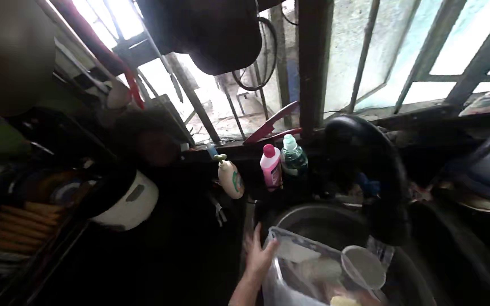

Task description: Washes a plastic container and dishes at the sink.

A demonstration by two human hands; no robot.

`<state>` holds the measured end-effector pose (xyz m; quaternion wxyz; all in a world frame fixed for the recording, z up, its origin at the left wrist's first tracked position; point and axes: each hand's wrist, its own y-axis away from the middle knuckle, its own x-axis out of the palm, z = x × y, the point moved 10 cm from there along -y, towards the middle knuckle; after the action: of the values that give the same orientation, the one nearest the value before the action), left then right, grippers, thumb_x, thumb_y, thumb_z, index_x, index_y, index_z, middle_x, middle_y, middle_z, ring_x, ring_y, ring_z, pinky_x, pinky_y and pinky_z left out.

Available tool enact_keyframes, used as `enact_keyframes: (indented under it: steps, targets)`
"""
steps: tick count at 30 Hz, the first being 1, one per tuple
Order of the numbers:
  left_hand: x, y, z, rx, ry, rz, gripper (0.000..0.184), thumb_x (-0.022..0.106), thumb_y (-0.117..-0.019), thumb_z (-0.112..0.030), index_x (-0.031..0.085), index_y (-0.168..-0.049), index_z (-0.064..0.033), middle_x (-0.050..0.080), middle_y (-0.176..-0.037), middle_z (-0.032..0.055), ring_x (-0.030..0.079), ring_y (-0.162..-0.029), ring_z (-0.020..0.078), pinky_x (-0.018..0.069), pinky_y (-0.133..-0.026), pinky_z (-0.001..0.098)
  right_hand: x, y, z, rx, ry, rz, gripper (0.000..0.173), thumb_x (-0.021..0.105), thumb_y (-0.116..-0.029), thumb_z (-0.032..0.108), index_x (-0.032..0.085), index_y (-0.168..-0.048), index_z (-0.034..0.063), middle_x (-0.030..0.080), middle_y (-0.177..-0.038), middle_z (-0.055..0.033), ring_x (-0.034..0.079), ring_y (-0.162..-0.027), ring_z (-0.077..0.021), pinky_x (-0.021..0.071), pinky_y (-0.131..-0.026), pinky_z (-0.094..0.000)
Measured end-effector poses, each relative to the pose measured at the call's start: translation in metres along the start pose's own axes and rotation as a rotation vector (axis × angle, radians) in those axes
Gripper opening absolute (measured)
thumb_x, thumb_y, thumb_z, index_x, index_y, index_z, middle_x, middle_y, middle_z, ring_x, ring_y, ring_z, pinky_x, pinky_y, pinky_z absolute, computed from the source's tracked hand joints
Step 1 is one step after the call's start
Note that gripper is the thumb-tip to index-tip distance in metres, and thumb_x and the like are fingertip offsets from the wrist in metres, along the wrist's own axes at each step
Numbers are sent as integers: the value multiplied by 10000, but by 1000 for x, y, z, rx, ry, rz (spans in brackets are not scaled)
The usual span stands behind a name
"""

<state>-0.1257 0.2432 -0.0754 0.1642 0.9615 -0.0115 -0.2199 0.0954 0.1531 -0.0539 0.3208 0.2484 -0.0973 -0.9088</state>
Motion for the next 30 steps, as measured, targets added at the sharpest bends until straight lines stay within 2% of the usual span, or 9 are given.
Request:
enact_keyframes:
  steps: [2, 4, 6, 8, 13, 18, 24, 27, 30]
  targets:
    - [7, 1, -36, 406, 107, 92, 523, 569, -985, -483, 728, -1214, -40, 431, -1541, 237, 355, -1461, 368, 296, -1208, 522, -32, 5, 0, -262, -100, -161, 321, 735, -916, 119, 678, -1149, -93, 726, -1045, -215, 708, -990, -288, 553, -950, -495]
    - [18, 14, -62, 602, 113, 288, 591, 540, -988, -557, 705, -1128, -7, 622, -1343, 165, 526, -1323, 239, 389, -1153, 439, -56, 7, 13, -277, -107, -219, 304, 732, -932, 179, 690, -1104, -68, 726, -1003, -142, 693, -945, -169, 560, -925, -389]
    - [13, 25, -76, 592, 139, 327, 484, 639, -945, -500, 666, -879, -22, 646, -819, -14, 604, -783, 27, 515, -743, 249, -67, 2, 25, -312, -42, -275, 326, 764, -899, 235, 710, -1027, -60, 723, -955, -143, 690, -904, -186, 563, -883, -398]
    - [-2, 35, -84, 522, 167, 343, 390, 630, -962, -366, 603, -695, -84, 505, -602, -122, 476, -557, -45, 417, -556, 183, -70, -9, 27, -313, -13, -344, 420, 749, -888, 326, 707, -1042, -63, 725, -967, -175, 701, -896, -241, 566, -849, -449]
    - [-102, 65, -65, 288, 289, 38, 390, 561, -1007, -322, 676, -683, -136, 631, -609, -90, 599, -558, -5, 528, -552, 214, -62, -32, -39, 107, -153, -358, 707, 256, -1092, 490, 425, -1488, -70, 527, -1440, -287, 529, -1336, -347, 401, -1135, -502]
    - [-155, 95, -40, 174, 438, -218, 512, 399, -1094, -361, 708, -829, -49, 718, -701, 38, 702, -625, 104, 621, -607, 287, 38, -44, -107, 414, 337, -46, 720, 688, -961, 365, 439, -1519, -14, 433, -1516, -343, 391, -1415, -541, 324, -1138, -699]
    - [-146, 96, -40, 296, 482, -364, 439, 480, -1068, -232, 685, -716, -70, 683, -628, 3, 663, -557, 69, 594, -553, 255, 82, -37, -119, 284, 404, 82, 546, 675, -949, 236, 544, -1399, -44, 511, -1431, -351, 470, -1347, -551, 387, -1096, -704]
    - [-138, 92, -48, 320, 450, -406, 384, 516, -1033, -129, 665, -682, -87, 650, -595, -46, 627, -535, 24, 567, -542, 218, 25, -19, -93, 351, 176, -191, 479, 607, -998, 205, 563, -1334, -133, 583, -1332, -362, 551, -1281, -495, 399, -1105, -611]
    - [-126, 85, -56, 356, 415, -436, 367, 562, -992, -86, 602, -628, -101, 577, -548, -78, 558, -498, -9, 518, -516, 186, -27, 21, -22, 26, -125, -741, 464, 696, -887, 161, 598, -1245, -118, 661, -1174, -288, 657, -1086, -364, 523, -964, -524]
